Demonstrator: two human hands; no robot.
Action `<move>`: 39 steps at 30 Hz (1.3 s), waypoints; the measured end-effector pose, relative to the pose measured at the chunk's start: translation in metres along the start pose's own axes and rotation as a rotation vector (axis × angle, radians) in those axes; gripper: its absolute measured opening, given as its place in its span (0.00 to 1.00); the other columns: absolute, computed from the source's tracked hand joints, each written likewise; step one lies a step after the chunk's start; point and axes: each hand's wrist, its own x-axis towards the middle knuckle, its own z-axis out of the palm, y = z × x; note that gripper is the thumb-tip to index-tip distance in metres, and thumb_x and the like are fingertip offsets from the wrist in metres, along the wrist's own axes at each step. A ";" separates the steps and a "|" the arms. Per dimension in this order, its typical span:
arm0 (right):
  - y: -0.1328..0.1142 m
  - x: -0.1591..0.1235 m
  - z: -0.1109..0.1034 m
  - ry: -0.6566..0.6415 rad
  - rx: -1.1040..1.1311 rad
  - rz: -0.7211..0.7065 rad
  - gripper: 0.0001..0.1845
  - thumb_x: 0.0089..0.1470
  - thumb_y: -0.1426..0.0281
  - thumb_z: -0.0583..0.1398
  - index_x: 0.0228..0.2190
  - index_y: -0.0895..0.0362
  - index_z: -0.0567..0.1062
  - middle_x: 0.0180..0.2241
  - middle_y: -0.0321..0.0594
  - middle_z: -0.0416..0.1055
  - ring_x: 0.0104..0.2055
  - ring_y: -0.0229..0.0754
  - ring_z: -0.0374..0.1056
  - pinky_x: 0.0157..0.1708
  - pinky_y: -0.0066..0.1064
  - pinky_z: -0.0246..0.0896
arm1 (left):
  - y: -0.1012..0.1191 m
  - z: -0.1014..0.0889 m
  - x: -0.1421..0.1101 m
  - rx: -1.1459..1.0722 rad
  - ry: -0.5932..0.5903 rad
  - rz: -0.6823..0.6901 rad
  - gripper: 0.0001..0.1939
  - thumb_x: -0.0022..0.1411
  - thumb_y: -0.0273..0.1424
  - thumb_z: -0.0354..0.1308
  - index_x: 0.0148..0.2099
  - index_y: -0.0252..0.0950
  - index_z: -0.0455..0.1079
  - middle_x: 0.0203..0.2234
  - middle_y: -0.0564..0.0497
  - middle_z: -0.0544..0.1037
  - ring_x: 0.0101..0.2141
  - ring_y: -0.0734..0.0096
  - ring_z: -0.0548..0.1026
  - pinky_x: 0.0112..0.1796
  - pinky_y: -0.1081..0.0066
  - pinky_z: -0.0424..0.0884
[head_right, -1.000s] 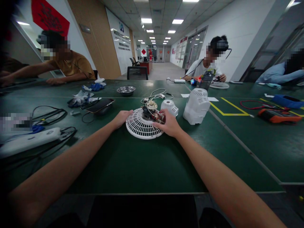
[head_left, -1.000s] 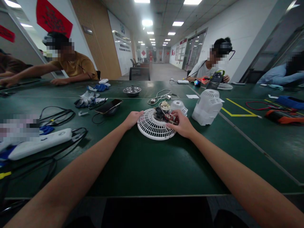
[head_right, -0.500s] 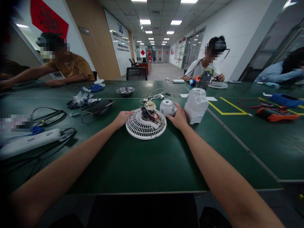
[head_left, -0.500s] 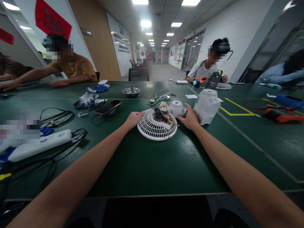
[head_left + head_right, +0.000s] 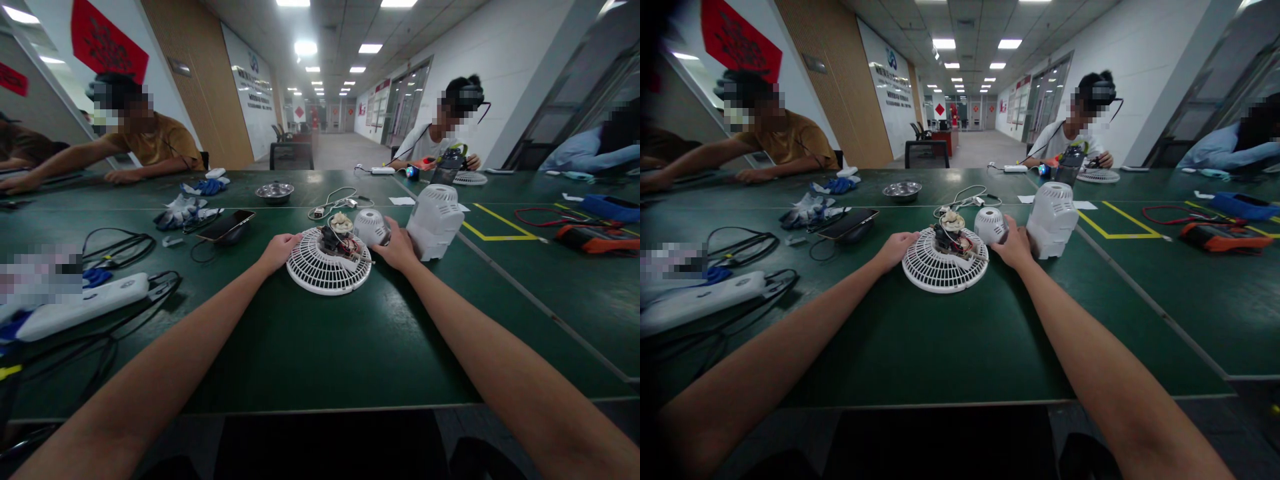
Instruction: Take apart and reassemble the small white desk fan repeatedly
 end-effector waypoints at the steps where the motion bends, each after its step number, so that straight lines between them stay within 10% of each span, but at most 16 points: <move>1: -0.001 -0.001 0.000 -0.002 0.001 0.004 0.49 0.45 0.62 0.69 0.66 0.53 0.58 0.51 0.54 0.68 0.53 0.61 0.68 0.57 0.53 0.61 | 0.001 0.000 0.000 0.004 -0.004 -0.001 0.21 0.62 0.49 0.58 0.37 0.34 0.78 0.26 0.49 0.80 0.28 0.64 0.76 0.29 0.69 0.66; 9: -0.004 0.001 -0.002 0.026 0.108 -0.023 0.47 0.43 0.63 0.69 0.63 0.54 0.60 0.45 0.49 0.74 0.46 0.58 0.72 0.52 0.53 0.65 | 0.005 0.000 -0.005 -0.026 -0.022 0.011 0.21 0.63 0.48 0.58 0.34 0.34 0.76 0.23 0.51 0.78 0.25 0.66 0.74 0.28 0.69 0.66; 14: -0.024 0.001 -0.011 0.075 0.753 0.300 0.37 0.54 0.52 0.57 0.62 0.51 0.56 0.44 0.46 0.75 0.39 0.51 0.76 0.40 0.47 0.74 | 0.004 0.000 -0.004 -0.029 -0.039 0.019 0.22 0.62 0.50 0.57 0.32 0.35 0.75 0.21 0.52 0.76 0.24 0.67 0.72 0.27 0.69 0.64; 18: -0.050 -0.013 -0.013 0.009 1.061 0.087 0.35 0.55 0.50 0.57 0.60 0.45 0.54 0.44 0.41 0.74 0.38 0.48 0.76 0.39 0.44 0.76 | -0.002 0.001 0.001 0.018 -0.021 0.069 0.24 0.61 0.52 0.56 0.32 0.34 0.75 0.22 0.52 0.76 0.25 0.67 0.72 0.29 0.69 0.64; 26: -0.081 -0.045 -0.016 -0.053 0.549 -0.415 0.43 0.48 0.59 0.68 0.62 0.47 0.59 0.53 0.46 0.71 0.48 0.56 0.73 0.48 0.54 0.72 | -0.006 -0.001 0.004 0.060 -0.035 0.079 0.27 0.60 0.56 0.54 0.32 0.35 0.74 0.24 0.51 0.76 0.27 0.66 0.73 0.29 0.68 0.65; 34: -0.075 -0.042 -0.018 -0.031 0.355 -0.477 0.43 0.48 0.64 0.66 0.64 0.49 0.59 0.60 0.49 0.66 0.57 0.62 0.67 0.52 0.60 0.68 | -0.008 -0.001 0.005 0.142 -0.031 0.084 0.27 0.64 0.54 0.51 0.36 0.34 0.77 0.28 0.48 0.80 0.31 0.62 0.77 0.33 0.66 0.70; 39: -0.072 -0.041 -0.020 -0.086 0.338 -0.473 0.46 0.49 0.62 0.66 0.65 0.51 0.57 0.60 0.51 0.67 0.54 0.60 0.69 0.50 0.57 0.70 | 0.002 -0.003 -0.002 0.302 0.132 0.339 0.24 0.66 0.45 0.53 0.55 0.35 0.75 0.55 0.40 0.76 0.54 0.53 0.74 0.54 0.54 0.68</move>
